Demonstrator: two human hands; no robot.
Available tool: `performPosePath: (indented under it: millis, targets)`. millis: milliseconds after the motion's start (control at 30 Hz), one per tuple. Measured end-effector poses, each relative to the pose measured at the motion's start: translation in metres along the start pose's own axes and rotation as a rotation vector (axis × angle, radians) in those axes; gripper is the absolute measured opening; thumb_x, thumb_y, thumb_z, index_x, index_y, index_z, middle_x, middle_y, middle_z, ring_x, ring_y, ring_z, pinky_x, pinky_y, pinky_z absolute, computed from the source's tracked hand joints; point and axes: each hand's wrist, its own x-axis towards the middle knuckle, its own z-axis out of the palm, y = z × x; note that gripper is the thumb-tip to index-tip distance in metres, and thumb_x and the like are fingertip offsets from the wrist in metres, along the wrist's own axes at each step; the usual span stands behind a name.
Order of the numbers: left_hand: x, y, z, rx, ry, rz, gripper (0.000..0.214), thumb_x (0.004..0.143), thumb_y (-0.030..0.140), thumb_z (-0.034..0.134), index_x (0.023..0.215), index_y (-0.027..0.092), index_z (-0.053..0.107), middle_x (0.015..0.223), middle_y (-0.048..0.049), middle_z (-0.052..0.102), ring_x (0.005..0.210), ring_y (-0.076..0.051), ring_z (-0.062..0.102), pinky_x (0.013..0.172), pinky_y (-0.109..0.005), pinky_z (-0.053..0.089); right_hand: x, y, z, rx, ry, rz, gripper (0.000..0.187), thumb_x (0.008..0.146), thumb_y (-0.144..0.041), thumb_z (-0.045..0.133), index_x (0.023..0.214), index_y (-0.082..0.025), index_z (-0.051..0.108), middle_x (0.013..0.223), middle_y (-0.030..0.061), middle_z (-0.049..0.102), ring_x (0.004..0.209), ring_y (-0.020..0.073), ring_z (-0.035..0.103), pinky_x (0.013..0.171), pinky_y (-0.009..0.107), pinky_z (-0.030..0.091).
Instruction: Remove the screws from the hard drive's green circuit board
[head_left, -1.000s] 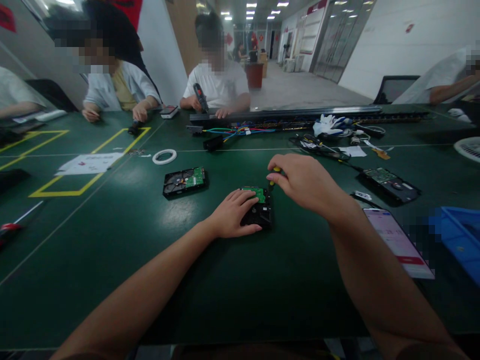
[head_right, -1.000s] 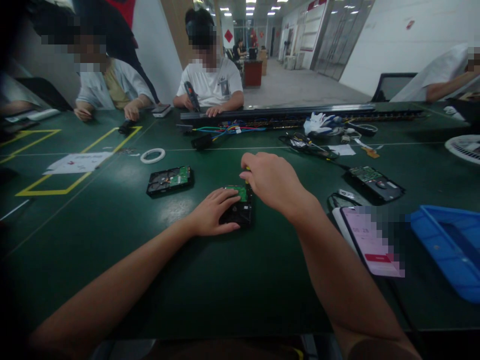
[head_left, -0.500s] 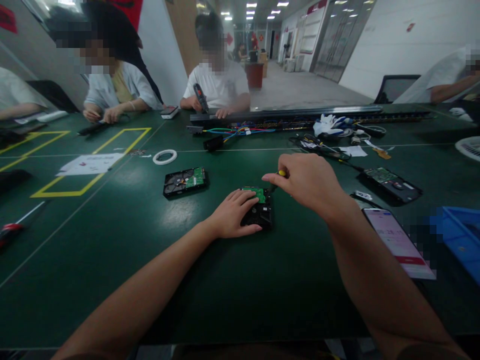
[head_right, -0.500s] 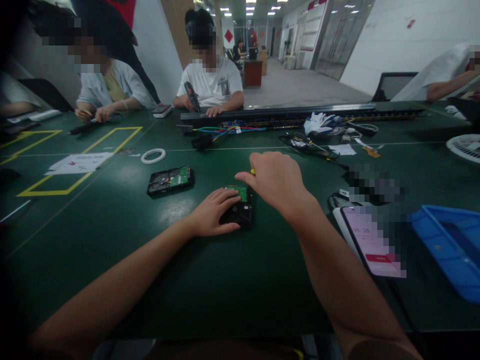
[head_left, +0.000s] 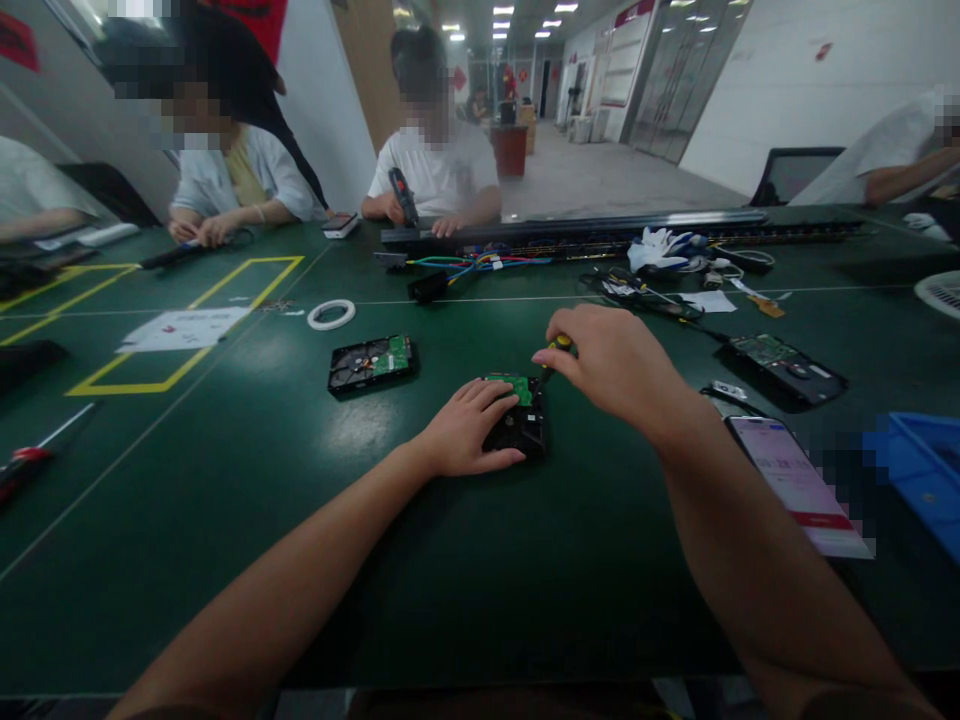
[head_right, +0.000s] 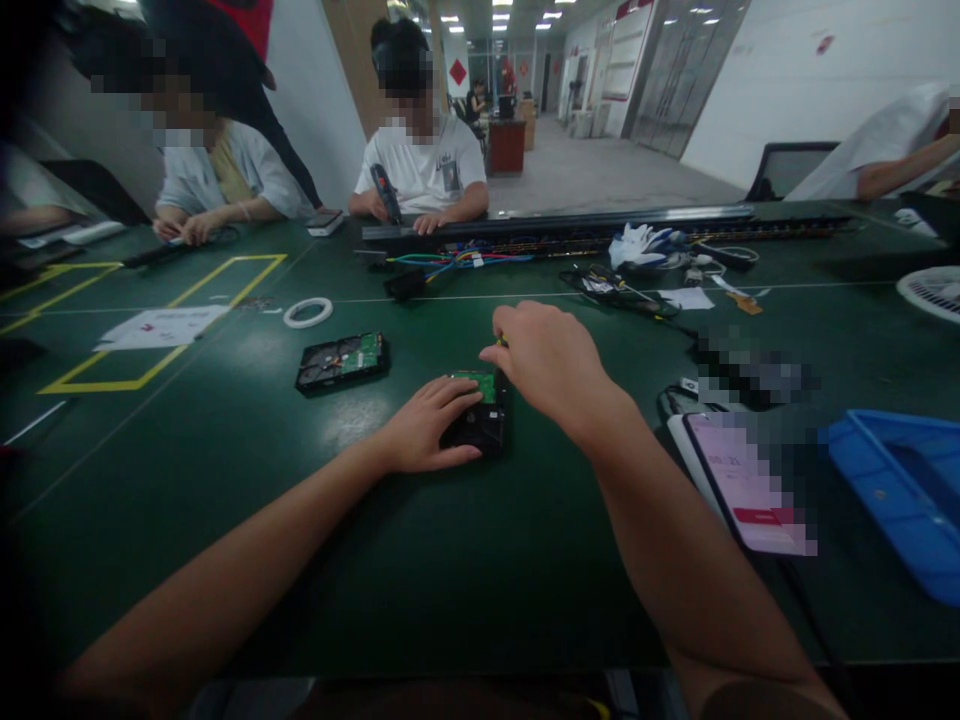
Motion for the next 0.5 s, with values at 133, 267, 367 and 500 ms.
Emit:
performPosePath:
  millis: [133, 267, 367, 500]
  targets:
    - [-0.0001, 0.0001, -0.0006, 0.006, 0.002, -0.006, 0.084, 0.101, 0.078, 0.064, 0.162, 0.020, 0.055, 0.169, -0.0200, 0.053, 0.158, -0.044, 0.051, 0.136, -0.068, 0.033, -0.0006, 0.0079, 0.0039, 0.113, 0.018, -0.094, 0.014, 0.099, -0.021, 0.078, 0.111, -0.015, 0.082, 0.115, 0.0142, 0.083, 0.107, 0.0312, 0.076, 0.094, 0.041, 0.052]
    - [-0.0006, -0.0006, 0.0007, -0.002, 0.006, -0.009, 0.084, 0.100, 0.077, 0.066, 0.162, 0.021, 0.055, 0.169, -0.0193, 0.054, 0.158, -0.044, 0.050, 0.136, -0.069, 0.033, -0.0016, 0.0104, 0.0056, 0.186, 0.060, -0.205, 0.019, 0.101, -0.017, 0.073, 0.115, -0.017, 0.085, 0.119, 0.0131, 0.084, 0.111, 0.0292, 0.075, 0.100, 0.040, 0.052]
    - [-0.0008, -0.0007, 0.0015, 0.001, 0.014, -0.008, 0.085, 0.100, 0.077, 0.066, 0.162, 0.021, 0.054, 0.168, -0.0197, 0.054, 0.158, -0.044, 0.051, 0.135, -0.068, 0.035, -0.0010, 0.0081, 0.0051, 0.168, 0.035, -0.231, 0.022, 0.107, -0.024, 0.067, 0.115, -0.018, 0.087, 0.112, 0.0131, 0.084, 0.108, 0.0288, 0.073, 0.097, 0.040, 0.051]
    - [-0.0004, -0.0003, 0.0013, 0.014, 0.017, 0.004, 0.084, 0.101, 0.077, 0.064, 0.161, 0.018, 0.054, 0.167, -0.0212, 0.054, 0.157, -0.044, 0.051, 0.135, -0.067, 0.035, -0.0001, 0.0059, 0.0052, 0.149, -0.006, -0.231, 0.023, 0.109, -0.024, 0.064, 0.110, -0.017, 0.086, 0.107, 0.0125, 0.084, 0.102, 0.0280, 0.074, 0.093, 0.039, 0.051]
